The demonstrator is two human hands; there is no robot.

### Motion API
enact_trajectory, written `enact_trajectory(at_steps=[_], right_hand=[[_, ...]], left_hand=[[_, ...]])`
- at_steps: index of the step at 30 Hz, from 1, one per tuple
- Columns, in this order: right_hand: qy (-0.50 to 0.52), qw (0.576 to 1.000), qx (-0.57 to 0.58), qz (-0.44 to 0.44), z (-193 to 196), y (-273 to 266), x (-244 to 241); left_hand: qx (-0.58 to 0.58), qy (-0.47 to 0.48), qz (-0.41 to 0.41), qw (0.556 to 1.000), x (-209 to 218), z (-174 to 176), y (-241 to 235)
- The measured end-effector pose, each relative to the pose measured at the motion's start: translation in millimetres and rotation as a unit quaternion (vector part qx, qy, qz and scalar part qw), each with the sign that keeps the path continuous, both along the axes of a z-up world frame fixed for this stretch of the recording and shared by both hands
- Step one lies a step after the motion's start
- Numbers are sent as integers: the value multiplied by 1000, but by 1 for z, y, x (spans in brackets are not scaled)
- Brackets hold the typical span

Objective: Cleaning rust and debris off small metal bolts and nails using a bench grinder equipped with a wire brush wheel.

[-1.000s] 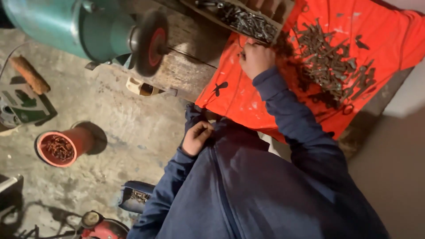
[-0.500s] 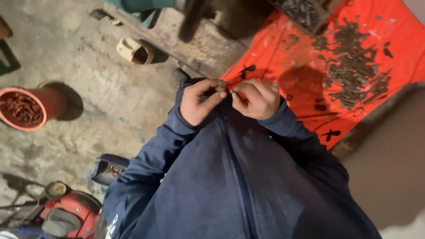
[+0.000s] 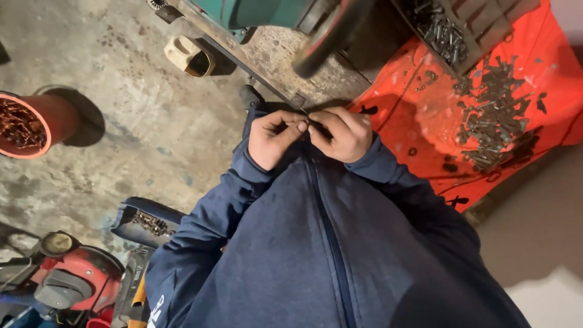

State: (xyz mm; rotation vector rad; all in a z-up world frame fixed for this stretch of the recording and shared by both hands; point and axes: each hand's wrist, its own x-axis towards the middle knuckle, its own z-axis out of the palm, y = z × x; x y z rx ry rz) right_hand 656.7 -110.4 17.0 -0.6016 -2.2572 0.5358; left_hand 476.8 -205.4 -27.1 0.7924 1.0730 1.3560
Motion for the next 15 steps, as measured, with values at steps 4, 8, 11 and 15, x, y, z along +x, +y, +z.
enact_trajectory(at_steps=[4, 8, 11, 15], right_hand=[[25, 992, -123, 2, -26, 1, -9], [39, 985, -169, -21, -27, 5, -21], [45, 984, -167, -28, -33, 9, -25], [39, 982, -182, -34, -43, 10, -25]], left_hand=[[-15, -35, 9, 999, -10, -17, 8], [-30, -23, 21, 999, -16, -31, 14], [-27, -7, 26, 999, -20, -42, 20], [-33, -11, 15, 999, -23, -54, 26]])
